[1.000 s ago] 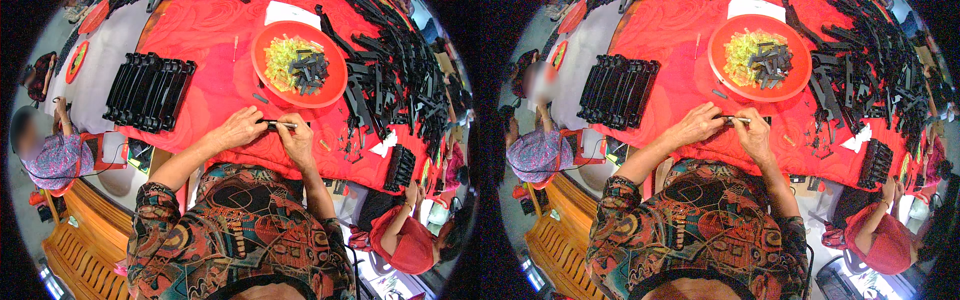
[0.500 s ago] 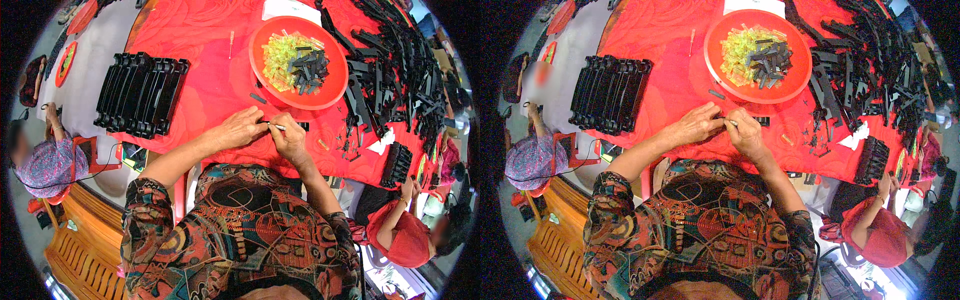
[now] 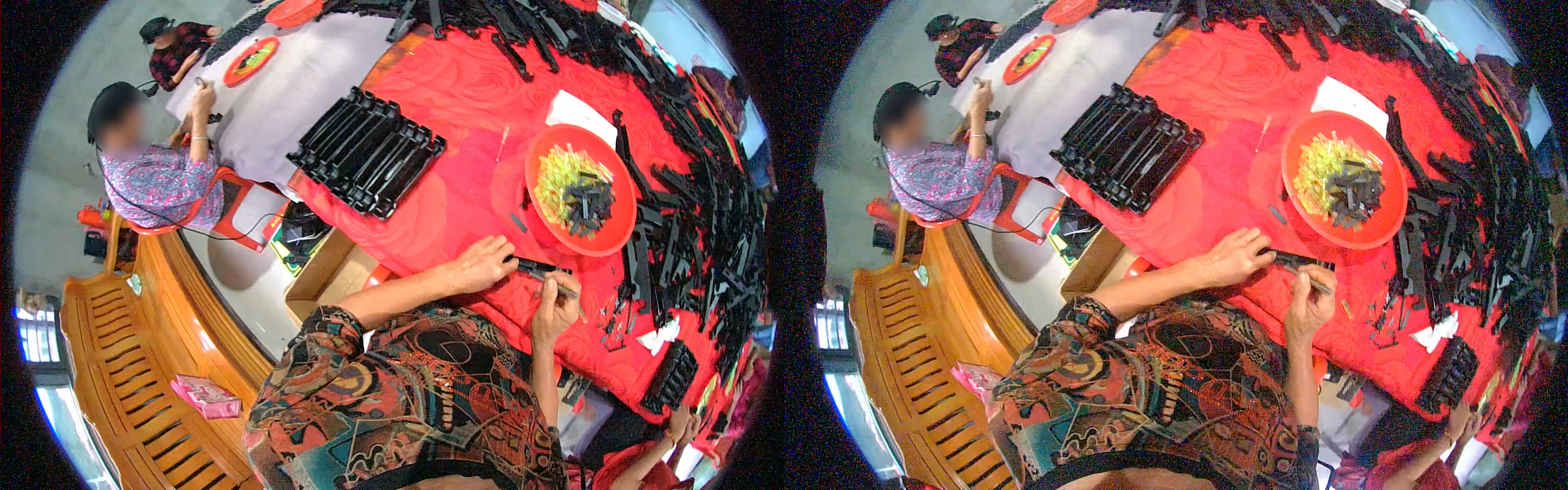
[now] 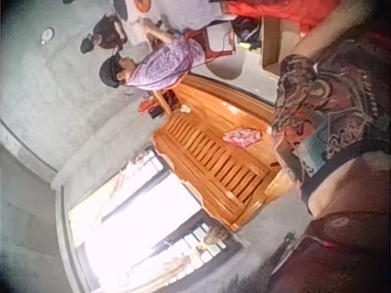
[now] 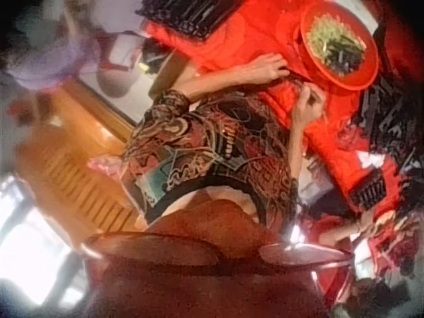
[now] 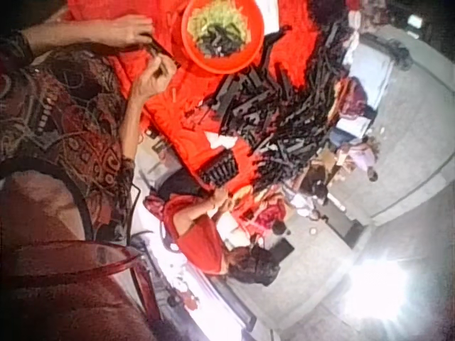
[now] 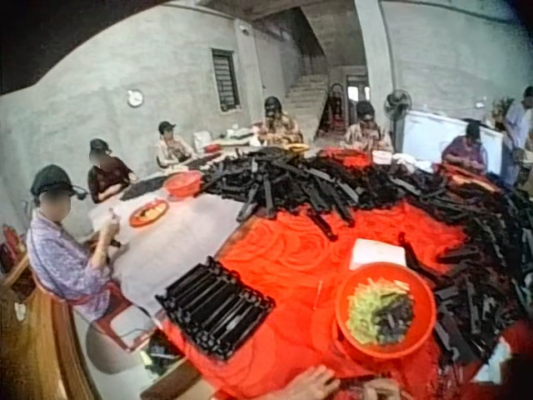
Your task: Assembling small components and pins into black plastic housings at a communal assembly table.
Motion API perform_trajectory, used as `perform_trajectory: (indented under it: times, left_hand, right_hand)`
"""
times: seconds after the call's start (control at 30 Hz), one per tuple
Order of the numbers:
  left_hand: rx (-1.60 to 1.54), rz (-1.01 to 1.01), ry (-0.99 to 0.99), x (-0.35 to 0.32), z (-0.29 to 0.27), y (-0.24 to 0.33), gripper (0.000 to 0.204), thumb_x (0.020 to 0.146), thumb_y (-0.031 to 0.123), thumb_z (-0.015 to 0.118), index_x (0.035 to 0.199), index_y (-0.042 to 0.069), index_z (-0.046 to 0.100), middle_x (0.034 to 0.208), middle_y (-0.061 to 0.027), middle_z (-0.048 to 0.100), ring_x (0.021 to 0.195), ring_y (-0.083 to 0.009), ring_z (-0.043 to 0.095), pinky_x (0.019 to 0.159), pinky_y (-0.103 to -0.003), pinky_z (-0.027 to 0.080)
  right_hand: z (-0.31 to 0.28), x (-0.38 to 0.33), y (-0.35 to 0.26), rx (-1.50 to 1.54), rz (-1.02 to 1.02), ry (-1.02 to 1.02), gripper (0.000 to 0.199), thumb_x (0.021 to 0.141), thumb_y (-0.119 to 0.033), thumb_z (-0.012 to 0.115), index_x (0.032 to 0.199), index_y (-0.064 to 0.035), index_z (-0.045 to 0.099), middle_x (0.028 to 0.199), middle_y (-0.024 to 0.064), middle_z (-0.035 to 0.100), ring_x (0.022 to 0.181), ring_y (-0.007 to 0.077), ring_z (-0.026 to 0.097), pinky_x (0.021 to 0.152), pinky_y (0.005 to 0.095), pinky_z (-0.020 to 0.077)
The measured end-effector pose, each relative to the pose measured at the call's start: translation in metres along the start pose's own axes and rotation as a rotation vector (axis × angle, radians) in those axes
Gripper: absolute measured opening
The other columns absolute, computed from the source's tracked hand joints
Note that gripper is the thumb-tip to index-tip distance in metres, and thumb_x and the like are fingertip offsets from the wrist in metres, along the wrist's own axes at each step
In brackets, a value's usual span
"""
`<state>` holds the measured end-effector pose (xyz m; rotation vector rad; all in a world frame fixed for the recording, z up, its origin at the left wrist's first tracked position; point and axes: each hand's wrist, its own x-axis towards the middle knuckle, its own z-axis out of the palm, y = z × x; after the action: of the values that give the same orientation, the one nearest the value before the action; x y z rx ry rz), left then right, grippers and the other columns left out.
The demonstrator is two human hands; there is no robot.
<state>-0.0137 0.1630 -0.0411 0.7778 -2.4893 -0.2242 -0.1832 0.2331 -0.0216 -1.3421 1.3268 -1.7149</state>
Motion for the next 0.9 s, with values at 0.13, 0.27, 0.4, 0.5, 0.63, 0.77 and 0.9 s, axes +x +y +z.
perform_trajectory:
  times: [0.13, 0.27, 0.4, 0.5, 0.63, 0.77, 0.9]
  left_hand:
    - [0.014, -0.072, 0.043, -0.020, -0.018, 0.008, 0.012, 0.073, 0.012, 0.056, 0.083, 0.005, 0.057, 0.087, -0.0106, 0.051, 0.084, -0.0275, 0.051, 0.067, -0.038, 0.045]
    - [0.139, -0.212, 0.286, -0.041, -0.062, 0.004, 0.018, 0.071, 0.014, 0.067, 0.083, 0.005, 0.057, 0.091, -0.0122, 0.056, 0.078, -0.0269, 0.053, 0.066, -0.037, 0.046]
    - [0.493, -0.387, 0.498, -0.055, -0.114, -0.038, 0.017, 0.068, 0.010, 0.068, 0.078, 0.006, 0.055, 0.090, -0.0120, 0.056, 0.078, -0.0280, 0.052, 0.065, -0.039, 0.042]
    - [0.654, -0.566, 0.464, -0.056, -0.141, -0.064, 0.018, 0.065, 0.011, 0.071, 0.077, 0.005, 0.059, 0.100, -0.0114, 0.055, 0.091, -0.0291, 0.050, 0.074, -0.040, 0.039]
    - [0.744, -0.653, 0.465, -0.058, -0.148, -0.088, 0.018, 0.064, 0.012, 0.072, 0.077, 0.005, 0.062, 0.103, -0.0114, 0.055, 0.096, -0.0299, 0.049, 0.079, -0.042, 0.037]
    - [0.755, -0.703, 0.449, -0.062, -0.141, -0.098, 0.019, 0.064, 0.011, 0.072, 0.077, 0.004, 0.061, 0.103, -0.0116, 0.055, 0.096, -0.0304, 0.048, 0.079, -0.043, 0.038]
    - [0.788, -0.788, 0.395, -0.066, -0.138, -0.102, 0.028, 0.064, 0.013, 0.072, 0.085, 0.001, 0.059, 0.105, -0.0133, 0.054, 0.098, -0.0316, 0.047, 0.080, -0.043, 0.037]
  right_hand:
    - [0.004, -0.014, -0.002, 0.097, 0.058, 0.074, 0.004, 0.090, -0.003, 0.051, 0.092, -0.0024, 0.049, 0.089, 0.0092, 0.056, 0.063, 0.0089, 0.050, 0.057, 0.0211, 0.0451]
    - [0.006, -0.020, -0.004, 0.103, 0.095, 0.150, 0.009, 0.092, -0.011, 0.050, 0.088, -0.0033, 0.047, 0.083, 0.0083, 0.053, 0.061, 0.0101, 0.049, 0.054, 0.0216, 0.0441]
    - [0.003, -0.026, 0.005, 0.097, 0.122, 0.039, 0.025, 0.096, -0.022, 0.043, 0.079, -0.0041, 0.045, 0.074, 0.0066, 0.050, 0.060, 0.0118, 0.047, 0.054, 0.0235, 0.0424]
    - [0.002, -0.029, 0.010, 0.132, 0.205, 0.020, 0.026, 0.094, -0.022, 0.042, 0.076, -0.0038, 0.045, 0.070, 0.0058, 0.050, 0.063, 0.0118, 0.048, 0.054, 0.0240, 0.0391]
    - [0.003, -0.028, 0.003, 0.128, 0.249, -0.011, 0.027, 0.094, -0.022, 0.042, 0.075, -0.0039, 0.046, 0.067, 0.0038, 0.050, 0.060, 0.0108, 0.046, 0.052, 0.0243, 0.0370]
    - [0.001, -0.028, 0.005, 0.091, 0.285, -0.028, 0.027, 0.094, -0.020, 0.042, 0.074, -0.0033, 0.047, 0.065, 0.0035, 0.050, 0.058, 0.0105, 0.046, 0.052, 0.0248, 0.0368]
    - [0.000, -0.028, 0.009, 0.037, 0.281, -0.032, 0.027, 0.094, -0.019, 0.041, 0.074, -0.0027, 0.047, 0.064, 0.0037, 0.050, 0.058, 0.0106, 0.046, 0.051, 0.0251, 0.0365]
